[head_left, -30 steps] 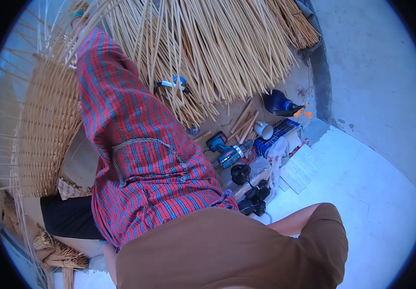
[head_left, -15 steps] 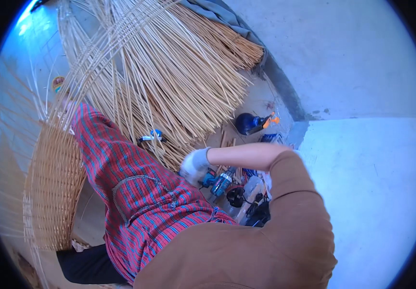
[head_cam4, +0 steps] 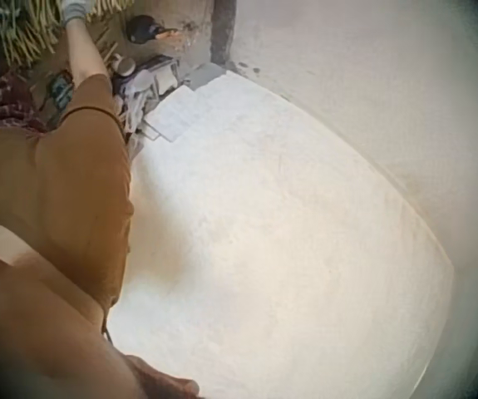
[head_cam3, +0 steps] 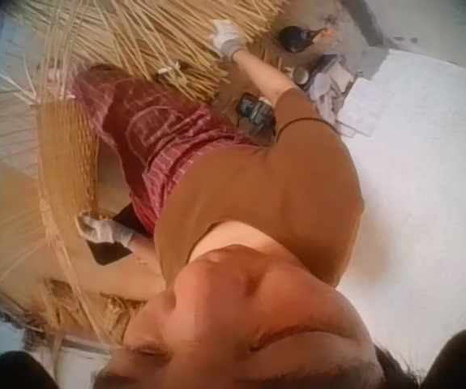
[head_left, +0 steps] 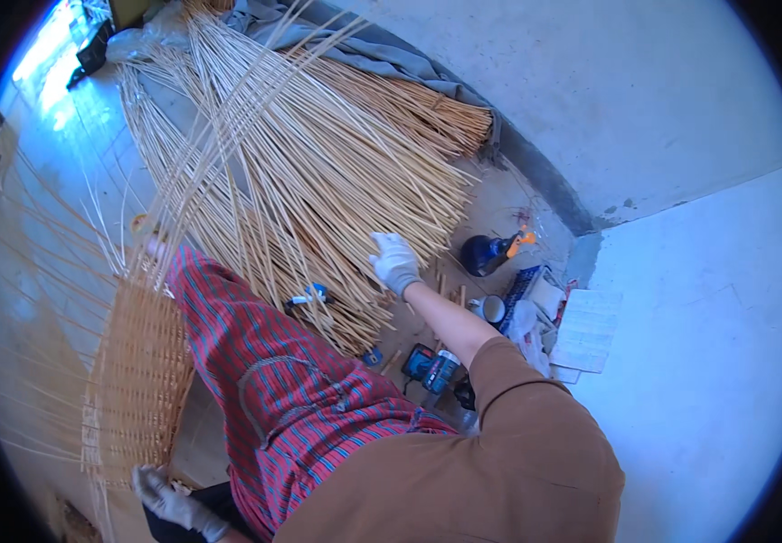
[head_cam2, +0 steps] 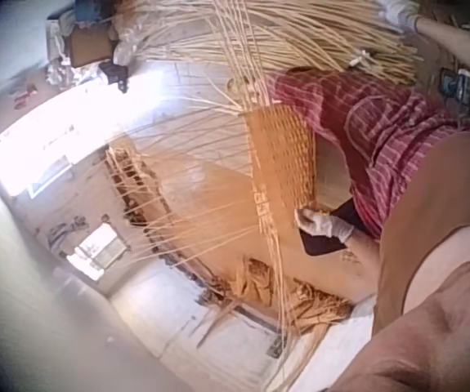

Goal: The recorder is weaving a wicker or straw basket by hand, using long stalks to create the sides and base.

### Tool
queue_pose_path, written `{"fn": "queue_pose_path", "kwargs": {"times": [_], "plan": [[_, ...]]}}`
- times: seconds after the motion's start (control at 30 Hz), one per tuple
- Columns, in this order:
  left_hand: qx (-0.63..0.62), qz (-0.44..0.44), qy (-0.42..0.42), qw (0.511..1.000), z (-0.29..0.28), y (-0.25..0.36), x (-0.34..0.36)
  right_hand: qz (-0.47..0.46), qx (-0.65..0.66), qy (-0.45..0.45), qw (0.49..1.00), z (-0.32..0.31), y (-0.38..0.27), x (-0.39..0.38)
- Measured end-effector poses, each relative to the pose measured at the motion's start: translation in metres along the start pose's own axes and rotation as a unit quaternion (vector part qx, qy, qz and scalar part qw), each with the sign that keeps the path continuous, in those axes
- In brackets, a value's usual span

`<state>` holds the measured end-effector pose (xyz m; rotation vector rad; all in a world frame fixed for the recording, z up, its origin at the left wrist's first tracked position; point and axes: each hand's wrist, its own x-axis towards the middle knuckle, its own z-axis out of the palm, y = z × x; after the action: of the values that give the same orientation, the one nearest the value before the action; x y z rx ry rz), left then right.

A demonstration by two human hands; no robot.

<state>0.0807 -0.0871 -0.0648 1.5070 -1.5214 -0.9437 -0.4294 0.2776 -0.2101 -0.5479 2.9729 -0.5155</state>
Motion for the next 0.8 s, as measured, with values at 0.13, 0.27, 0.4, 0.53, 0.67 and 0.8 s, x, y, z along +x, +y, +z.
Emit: {"fn": "queue_pose_path", "kwargs": {"times": [0.13, 0.27, 0.4, 0.53, 0.67, 0.8], "plan": [[-0.11, 0.01, -0.163, 0.98, 0.082, 0.0, -0.045, 0.028, -0.018, -0.139, 0.99, 0.027, 0.01, -0.007], [-0.019, 0.097, -0.298, 0.949, 0.123, 0.019, -0.087, 0.032, -0.085, -0.148, 0.985, 0.068, -0.029, -0.04], [-0.026, 0.112, -0.395, 0.912, 0.135, 0.033, -0.101, -0.036, -0.042, -0.183, 0.982, 0.077, -0.059, -0.058], [-0.078, 0.01, -0.367, 0.927, 0.134, 0.03, -0.098, -0.026, 0.022, -0.16, 0.986, 0.058, -0.048, -0.042], [-0.092, -0.002, -0.356, 0.93, 0.131, 0.022, -0.099, -0.042, 0.017, 0.126, 0.991, 0.028, 0.006, -0.017], [-0.114, -0.039, -0.347, 0.93, 0.133, 0.018, -0.1, 0.166, -0.191, 0.025, 0.967, 0.001, 0.074, -0.012]]}}
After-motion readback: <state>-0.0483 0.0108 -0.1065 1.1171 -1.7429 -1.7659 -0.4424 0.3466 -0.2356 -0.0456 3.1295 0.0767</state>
